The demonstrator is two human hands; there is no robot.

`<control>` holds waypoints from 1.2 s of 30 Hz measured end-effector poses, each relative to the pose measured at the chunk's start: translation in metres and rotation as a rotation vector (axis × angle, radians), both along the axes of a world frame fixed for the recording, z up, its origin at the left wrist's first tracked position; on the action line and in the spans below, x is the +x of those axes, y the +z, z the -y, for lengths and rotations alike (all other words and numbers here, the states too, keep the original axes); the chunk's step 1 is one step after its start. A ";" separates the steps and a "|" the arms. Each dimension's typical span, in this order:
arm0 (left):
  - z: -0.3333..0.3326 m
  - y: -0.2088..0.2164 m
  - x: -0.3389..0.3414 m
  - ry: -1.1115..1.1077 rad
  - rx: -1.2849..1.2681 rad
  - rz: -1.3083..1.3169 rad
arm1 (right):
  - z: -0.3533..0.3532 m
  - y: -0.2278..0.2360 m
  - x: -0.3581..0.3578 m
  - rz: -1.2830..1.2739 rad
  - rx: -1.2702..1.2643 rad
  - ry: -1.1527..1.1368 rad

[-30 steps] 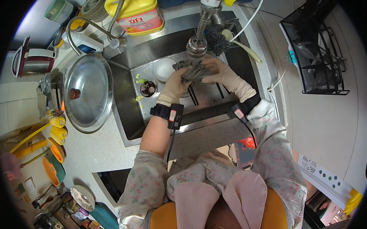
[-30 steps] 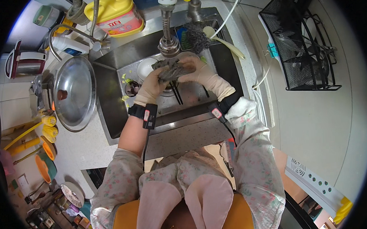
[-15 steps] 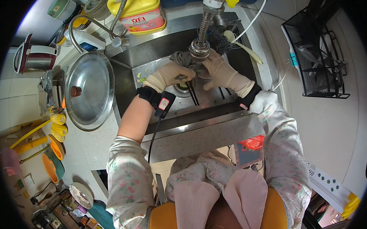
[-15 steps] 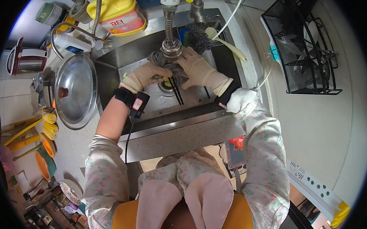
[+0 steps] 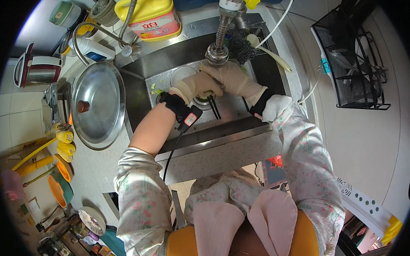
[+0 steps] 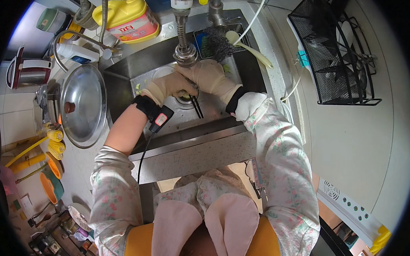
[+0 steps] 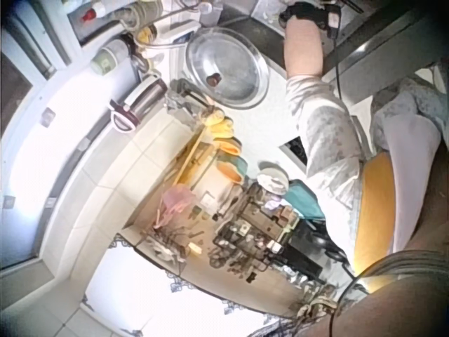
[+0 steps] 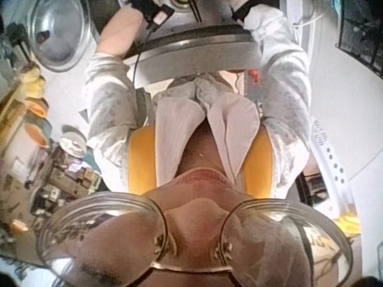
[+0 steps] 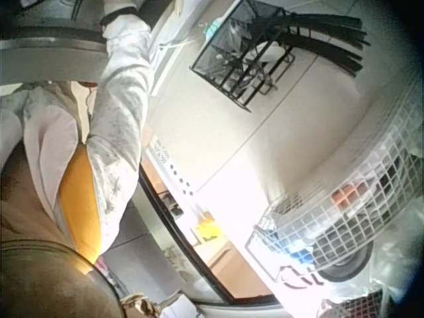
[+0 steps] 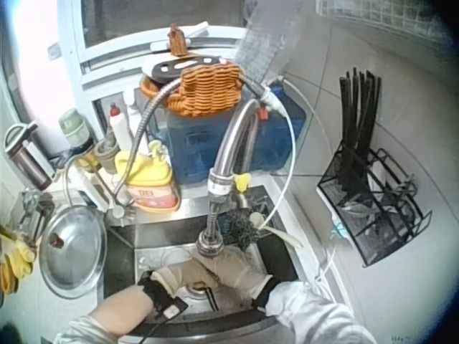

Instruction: The person clears a cluttered kitchen table, moves a packaged food item into the refrigerator, washes dishes and utensils at the sink, and wipes the table surface with a cloth. They handle bowls, chopsticks, a bottle, and a plastic bag during the process.

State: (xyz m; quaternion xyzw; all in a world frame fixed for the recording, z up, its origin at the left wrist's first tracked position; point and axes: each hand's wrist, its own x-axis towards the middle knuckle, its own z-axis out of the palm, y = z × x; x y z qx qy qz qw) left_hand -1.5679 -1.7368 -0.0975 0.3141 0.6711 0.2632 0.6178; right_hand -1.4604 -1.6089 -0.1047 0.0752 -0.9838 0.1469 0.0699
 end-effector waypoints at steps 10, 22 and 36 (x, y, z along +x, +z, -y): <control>-0.009 -0.010 0.013 -0.163 0.225 -1.167 | -0.011 -0.039 -0.021 0.384 -0.127 -0.215; 0.003 -0.002 -0.023 -0.506 0.490 -0.738 | -0.008 -0.019 0.006 -0.138 -0.066 -0.189; -0.013 -0.014 0.020 -0.178 0.050 -0.892 | -0.012 -0.024 -0.008 0.317 -0.061 -0.084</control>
